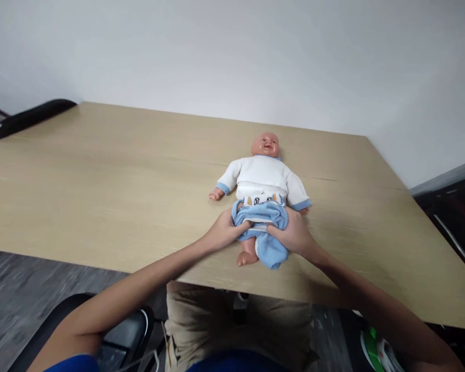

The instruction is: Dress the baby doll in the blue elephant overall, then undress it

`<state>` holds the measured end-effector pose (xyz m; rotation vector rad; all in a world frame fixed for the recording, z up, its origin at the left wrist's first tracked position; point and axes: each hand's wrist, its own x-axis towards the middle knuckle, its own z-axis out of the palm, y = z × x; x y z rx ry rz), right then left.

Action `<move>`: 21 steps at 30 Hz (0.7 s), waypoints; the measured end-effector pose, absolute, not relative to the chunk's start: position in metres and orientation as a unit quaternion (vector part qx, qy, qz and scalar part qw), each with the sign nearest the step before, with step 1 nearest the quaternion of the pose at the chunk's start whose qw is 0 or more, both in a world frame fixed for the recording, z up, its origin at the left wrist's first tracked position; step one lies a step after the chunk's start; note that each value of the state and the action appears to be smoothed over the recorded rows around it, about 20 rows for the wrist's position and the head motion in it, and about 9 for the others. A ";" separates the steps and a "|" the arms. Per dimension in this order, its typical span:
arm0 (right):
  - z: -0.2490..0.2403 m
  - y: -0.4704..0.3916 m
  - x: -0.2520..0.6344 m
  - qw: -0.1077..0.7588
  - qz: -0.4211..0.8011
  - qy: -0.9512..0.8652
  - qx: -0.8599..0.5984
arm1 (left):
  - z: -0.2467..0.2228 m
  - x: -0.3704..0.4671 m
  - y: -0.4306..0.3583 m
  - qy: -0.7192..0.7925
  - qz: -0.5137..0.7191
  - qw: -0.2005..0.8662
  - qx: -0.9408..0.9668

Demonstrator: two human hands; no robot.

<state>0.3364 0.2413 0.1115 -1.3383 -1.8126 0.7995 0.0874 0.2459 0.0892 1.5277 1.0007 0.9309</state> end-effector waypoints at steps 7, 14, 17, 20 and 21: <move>0.110 0.270 0.338 0.379 0.300 -0.689 -0.540 | 0.084 0.085 0.274 0.424 0.384 0.497 0.652; 0.146 0.268 0.336 0.366 0.299 -0.701 -0.535 | 0.096 0.077 0.283 0.427 0.391 0.441 0.686; 0.162 0.246 0.335 0.321 0.328 -0.732 -0.504 | 0.109 0.075 0.257 0.403 0.390 0.464 0.686; 0.169 0.228 0.336 0.253 0.367 -0.764 -0.467 | 0.116 0.072 0.222 0.391 0.356 0.521 0.670; 0.168 0.225 0.336 0.237 0.369 -0.772 -0.460 | 0.116 0.071 0.213 0.394 0.341 0.534 0.666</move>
